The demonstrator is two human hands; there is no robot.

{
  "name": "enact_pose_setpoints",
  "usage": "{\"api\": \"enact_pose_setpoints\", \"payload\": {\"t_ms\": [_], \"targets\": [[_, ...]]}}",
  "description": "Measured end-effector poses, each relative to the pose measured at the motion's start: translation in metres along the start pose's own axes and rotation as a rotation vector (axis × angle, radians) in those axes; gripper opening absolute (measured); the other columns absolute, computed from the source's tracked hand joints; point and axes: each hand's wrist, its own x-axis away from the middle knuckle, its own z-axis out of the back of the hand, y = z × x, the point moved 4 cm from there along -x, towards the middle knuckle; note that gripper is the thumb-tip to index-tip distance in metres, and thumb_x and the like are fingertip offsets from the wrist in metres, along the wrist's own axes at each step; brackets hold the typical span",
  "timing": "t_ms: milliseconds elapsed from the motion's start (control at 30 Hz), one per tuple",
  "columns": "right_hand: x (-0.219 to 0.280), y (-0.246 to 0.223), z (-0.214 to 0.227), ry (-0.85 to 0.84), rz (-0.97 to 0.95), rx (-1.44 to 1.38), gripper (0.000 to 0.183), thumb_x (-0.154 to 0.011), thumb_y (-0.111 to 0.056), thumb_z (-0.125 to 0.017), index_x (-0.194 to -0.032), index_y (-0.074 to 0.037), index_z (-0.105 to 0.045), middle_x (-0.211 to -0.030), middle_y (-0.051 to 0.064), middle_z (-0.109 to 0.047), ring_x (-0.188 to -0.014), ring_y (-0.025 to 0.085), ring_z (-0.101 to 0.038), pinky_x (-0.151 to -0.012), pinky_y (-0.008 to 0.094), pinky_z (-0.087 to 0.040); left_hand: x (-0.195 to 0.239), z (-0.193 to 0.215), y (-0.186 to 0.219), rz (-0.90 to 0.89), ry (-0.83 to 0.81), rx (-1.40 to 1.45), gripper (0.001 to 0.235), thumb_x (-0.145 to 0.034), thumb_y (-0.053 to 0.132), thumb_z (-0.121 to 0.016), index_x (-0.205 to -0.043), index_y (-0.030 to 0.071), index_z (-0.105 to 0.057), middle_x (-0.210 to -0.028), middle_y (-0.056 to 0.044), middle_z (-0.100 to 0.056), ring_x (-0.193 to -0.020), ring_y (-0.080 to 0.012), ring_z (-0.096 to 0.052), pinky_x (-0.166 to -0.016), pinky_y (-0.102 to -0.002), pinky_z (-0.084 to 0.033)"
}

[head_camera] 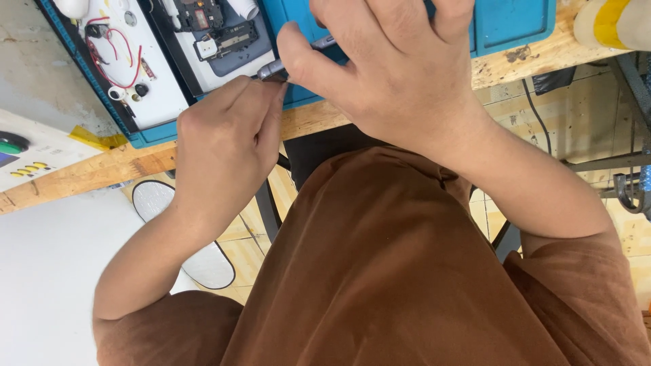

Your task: The person applies liquid adhesive along the edges of a smartphone's back panel and then peels off a protective film from the back. The phone is held and rotated to access different edges, and the film is removed to reveal the internal components.

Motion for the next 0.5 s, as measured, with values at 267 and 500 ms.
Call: {"api": "enact_pose_setpoints", "payload": {"t_ms": [267,500], "targets": [[0.0008,0.0018,-0.0042,0.021,0.018,0.003,0.029,-0.108,-0.011,-0.070,-0.120,-0.038,-0.069,-0.122,-0.008,-0.068,-0.123,0.017,-0.055,-0.107,0.039,-0.031,0.0004,-0.0024,-0.0002,-0.025,0.008,-0.040,0.019,-0.119,-0.007,-0.069,-0.101,-0.003,-0.065,-0.080,-0.009,-0.045,-0.067,-0.0276,-0.039,-0.057,-0.041,-0.033],[-0.0011,0.0047,-0.0066,0.076,0.048,0.035,0.030,-0.106,-0.008,-0.073,-0.117,-0.035,-0.067,-0.119,-0.007,-0.068,-0.123,0.018,-0.055,-0.108,0.040,-0.031,-0.0046,0.0004,-0.0008,0.055,-0.032,0.082,0.012,-0.122,0.003,-0.063,-0.112,-0.001,-0.060,-0.085,-0.012,-0.058,-0.069,-0.0284,-0.052,-0.062,-0.040,-0.040]]}}
